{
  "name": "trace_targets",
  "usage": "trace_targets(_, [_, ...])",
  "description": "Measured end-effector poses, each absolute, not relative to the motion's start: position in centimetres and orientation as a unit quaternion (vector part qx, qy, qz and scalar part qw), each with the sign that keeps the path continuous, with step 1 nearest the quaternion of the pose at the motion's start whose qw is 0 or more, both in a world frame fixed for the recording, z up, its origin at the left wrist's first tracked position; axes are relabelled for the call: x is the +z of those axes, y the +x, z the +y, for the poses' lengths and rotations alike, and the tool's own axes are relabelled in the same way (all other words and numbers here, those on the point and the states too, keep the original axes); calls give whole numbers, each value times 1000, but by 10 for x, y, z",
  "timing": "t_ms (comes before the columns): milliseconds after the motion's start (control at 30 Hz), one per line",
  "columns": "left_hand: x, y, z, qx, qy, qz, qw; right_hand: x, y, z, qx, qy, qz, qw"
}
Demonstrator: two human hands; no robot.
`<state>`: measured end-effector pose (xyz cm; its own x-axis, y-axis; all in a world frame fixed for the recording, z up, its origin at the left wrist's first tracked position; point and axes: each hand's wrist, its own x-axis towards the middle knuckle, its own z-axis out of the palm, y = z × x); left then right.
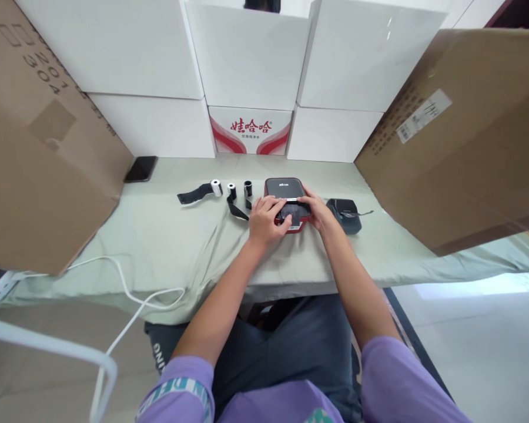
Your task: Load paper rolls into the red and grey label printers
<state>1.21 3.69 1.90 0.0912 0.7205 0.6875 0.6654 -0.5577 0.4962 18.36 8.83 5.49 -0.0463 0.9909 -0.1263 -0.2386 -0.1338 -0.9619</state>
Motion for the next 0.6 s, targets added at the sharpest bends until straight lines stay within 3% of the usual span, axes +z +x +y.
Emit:
trace_targets(200, [20, 6, 45, 514, 721, 453, 106, 49, 181, 87, 592, -449, -415, 526])
trace_targets(433, [9, 1, 63, 657, 535, 380, 372, 42, 176, 86, 612, -420, -393, 543])
trace_targets(600, [7, 5, 73, 650, 392, 396, 518, 40, 172, 85, 605, -416, -390, 556])
